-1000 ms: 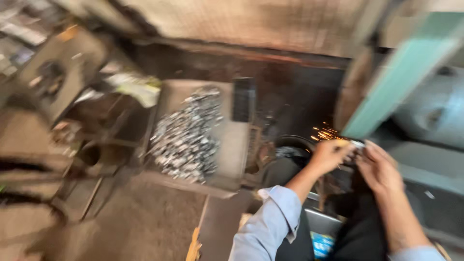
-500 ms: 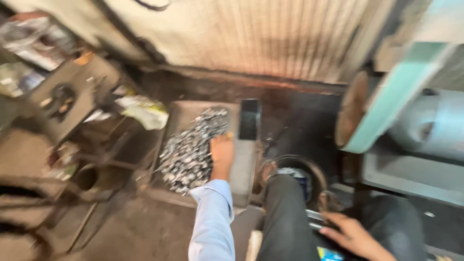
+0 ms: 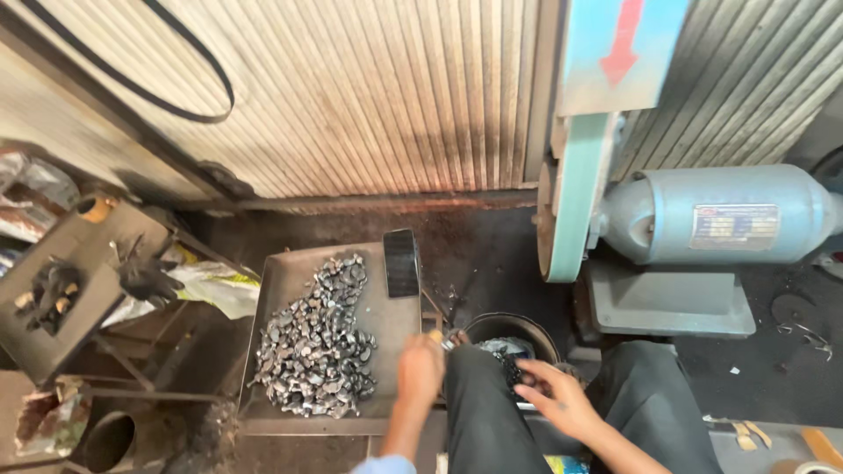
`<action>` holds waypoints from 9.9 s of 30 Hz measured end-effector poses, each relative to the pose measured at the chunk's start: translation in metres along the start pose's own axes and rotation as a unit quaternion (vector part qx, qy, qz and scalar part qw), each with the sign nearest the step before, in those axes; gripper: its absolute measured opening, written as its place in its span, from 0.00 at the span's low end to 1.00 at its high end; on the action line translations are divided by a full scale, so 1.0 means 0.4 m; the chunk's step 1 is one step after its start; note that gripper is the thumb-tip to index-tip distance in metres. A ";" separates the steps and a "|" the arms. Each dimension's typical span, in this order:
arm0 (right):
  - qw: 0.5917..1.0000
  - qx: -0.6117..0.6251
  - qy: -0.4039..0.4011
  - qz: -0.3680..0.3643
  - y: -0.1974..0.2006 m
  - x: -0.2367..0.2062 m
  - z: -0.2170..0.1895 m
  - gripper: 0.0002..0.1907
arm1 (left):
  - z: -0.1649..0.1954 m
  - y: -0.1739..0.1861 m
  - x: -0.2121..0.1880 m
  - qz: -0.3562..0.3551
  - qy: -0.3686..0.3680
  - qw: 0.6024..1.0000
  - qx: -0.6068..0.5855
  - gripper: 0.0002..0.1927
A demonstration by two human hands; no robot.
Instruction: The person repeatedly picks up small metal parts from a tray and grinds them against a rotating belt sander, creating sparks. After grinding, the person places the parts back into the tray and repeats the process with the next piece.
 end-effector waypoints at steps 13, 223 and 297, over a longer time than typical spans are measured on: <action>0.990 0.129 0.045 0.021 -0.058 0.078 0.040 0.23 | 0.401 0.048 -0.149 0.000 0.007 0.987 -0.160 0.07; 0.835 0.514 -0.095 0.173 0.333 0.499 0.440 0.06 | 0.176 -0.769 0.384 -0.081 0.204 0.761 -0.610 0.14; 0.851 0.482 -0.122 0.165 0.330 0.494 0.458 0.13 | 0.127 -0.850 0.339 -0.098 0.251 0.665 -0.696 0.14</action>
Point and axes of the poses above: each hand's wrist, its own x-axis towards the middle knuckle, its own y-axis out of the back of the hand, z = x × y, the point moved 10 cm from there along x, towards the middle knuckle, and after that the axes turned 15 degrees about -x, right-handed, at the moved point
